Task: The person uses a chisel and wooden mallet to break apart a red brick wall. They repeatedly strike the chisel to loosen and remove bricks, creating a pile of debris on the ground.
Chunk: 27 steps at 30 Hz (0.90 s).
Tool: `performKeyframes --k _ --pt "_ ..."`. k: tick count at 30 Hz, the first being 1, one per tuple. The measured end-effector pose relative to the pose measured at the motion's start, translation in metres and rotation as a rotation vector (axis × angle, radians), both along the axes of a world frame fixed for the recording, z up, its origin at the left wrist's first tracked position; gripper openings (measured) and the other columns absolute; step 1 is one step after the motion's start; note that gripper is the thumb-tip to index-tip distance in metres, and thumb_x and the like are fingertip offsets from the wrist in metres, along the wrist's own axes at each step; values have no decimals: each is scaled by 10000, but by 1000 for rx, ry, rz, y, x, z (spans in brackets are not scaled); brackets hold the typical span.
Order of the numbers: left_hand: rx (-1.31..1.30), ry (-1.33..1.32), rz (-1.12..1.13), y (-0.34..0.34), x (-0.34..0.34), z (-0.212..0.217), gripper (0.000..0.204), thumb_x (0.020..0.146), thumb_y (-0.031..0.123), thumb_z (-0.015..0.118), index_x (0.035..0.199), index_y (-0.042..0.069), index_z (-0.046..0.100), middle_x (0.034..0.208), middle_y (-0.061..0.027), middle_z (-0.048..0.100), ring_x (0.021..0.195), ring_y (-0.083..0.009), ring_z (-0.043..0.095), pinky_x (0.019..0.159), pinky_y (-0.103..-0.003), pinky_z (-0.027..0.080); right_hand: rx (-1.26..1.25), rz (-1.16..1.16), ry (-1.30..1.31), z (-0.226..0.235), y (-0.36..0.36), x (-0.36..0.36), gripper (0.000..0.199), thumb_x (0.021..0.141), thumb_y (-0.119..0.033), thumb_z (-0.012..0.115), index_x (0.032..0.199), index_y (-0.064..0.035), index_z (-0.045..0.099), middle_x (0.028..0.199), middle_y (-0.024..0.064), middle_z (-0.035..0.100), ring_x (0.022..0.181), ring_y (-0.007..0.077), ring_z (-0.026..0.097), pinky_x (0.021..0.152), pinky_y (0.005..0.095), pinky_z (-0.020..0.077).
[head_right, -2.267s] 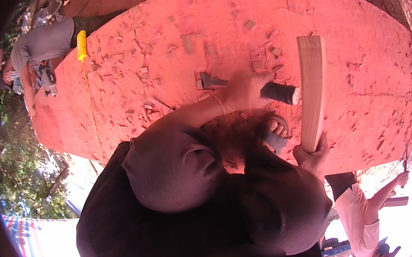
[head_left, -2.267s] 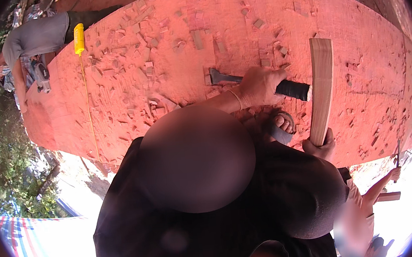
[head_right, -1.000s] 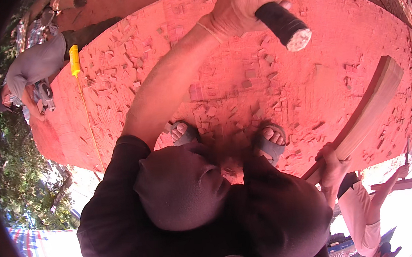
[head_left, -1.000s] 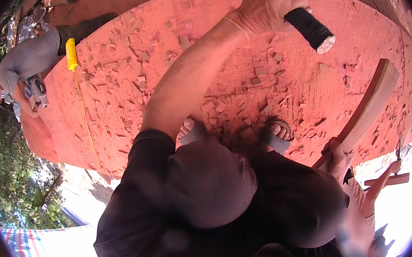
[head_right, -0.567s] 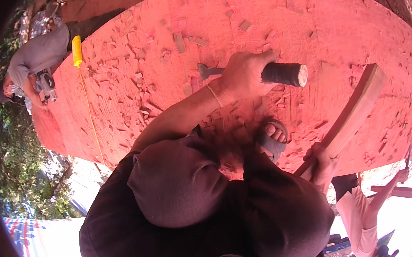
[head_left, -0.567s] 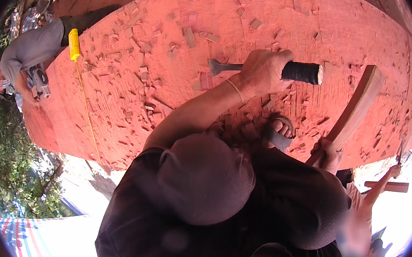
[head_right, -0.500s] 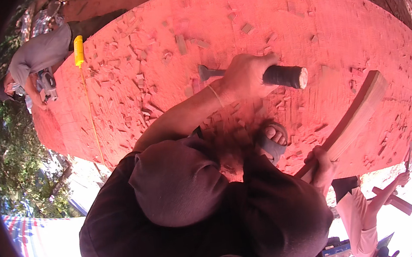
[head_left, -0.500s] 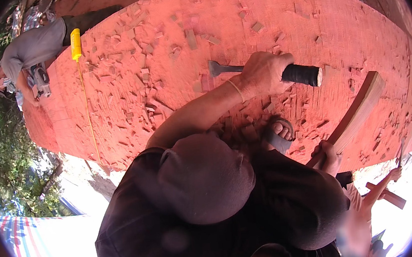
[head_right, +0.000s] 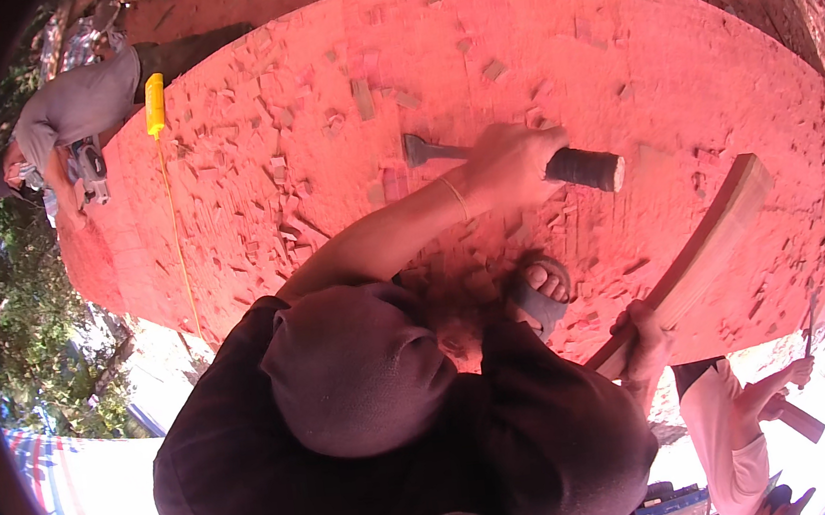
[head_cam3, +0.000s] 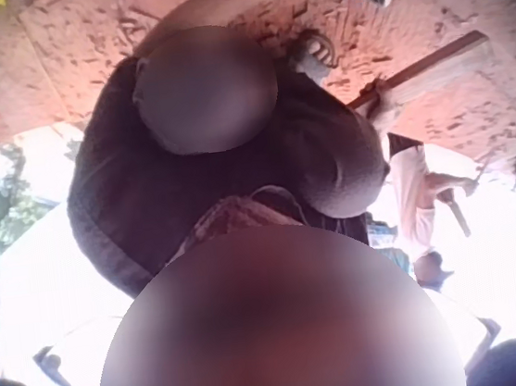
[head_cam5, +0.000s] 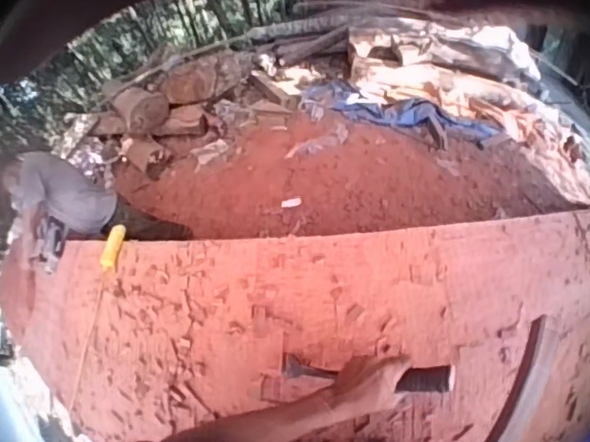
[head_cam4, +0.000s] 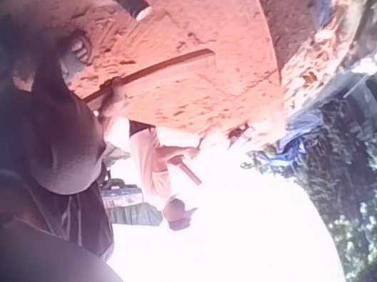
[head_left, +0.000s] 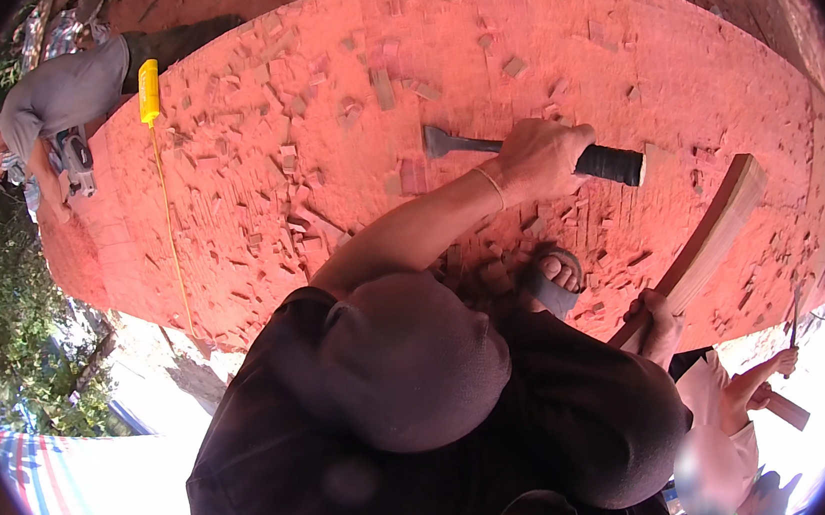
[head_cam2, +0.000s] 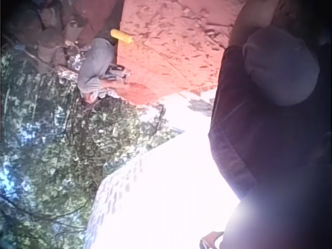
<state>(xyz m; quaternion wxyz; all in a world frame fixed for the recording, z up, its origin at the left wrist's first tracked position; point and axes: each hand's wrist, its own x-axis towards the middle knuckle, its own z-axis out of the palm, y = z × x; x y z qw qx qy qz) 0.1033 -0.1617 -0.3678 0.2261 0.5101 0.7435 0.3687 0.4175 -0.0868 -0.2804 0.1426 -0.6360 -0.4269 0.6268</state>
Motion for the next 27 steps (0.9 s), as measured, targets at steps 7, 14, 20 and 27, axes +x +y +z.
performKeyframes --k 7,14,20,27 --pt "-15 9 -3 3 0 -4 288 722 268 790 850 91 602 723 -133 671 701 -376 689 601 -493 531 474 -257 122 100 106 24 266 916 -214 640 974 45 641 826 90 622 800 200 605 749 342 498" --pt "-12 26 -5 0 2 -5 302 698 263 800 866 93 615 779 -130 690 741 -367 700 630 -492 543 425 -422 101 97 63 -108 245 863 -195 624 971 25 625 795 72 600 750 202 599 726 351 495" --pt "94 150 15 -8 -3 -10 343 685 281 820 907 72 663 746 -147 691 745 -359 713 668 -484 557 300 334 -167 -16 20 -1 198 739 -7 668 892 -26 543 702 29 573 580 112 535 505 271 428" --pt "18 28 22 -20 -11 1 293 714 282 796 877 90 646 736 -137 686 707 -339 711 629 -470 551 568 -457 193 139 101 -82 220 927 -200 555 975 -2 636 792 55 600 791 188 611 750 334 516"
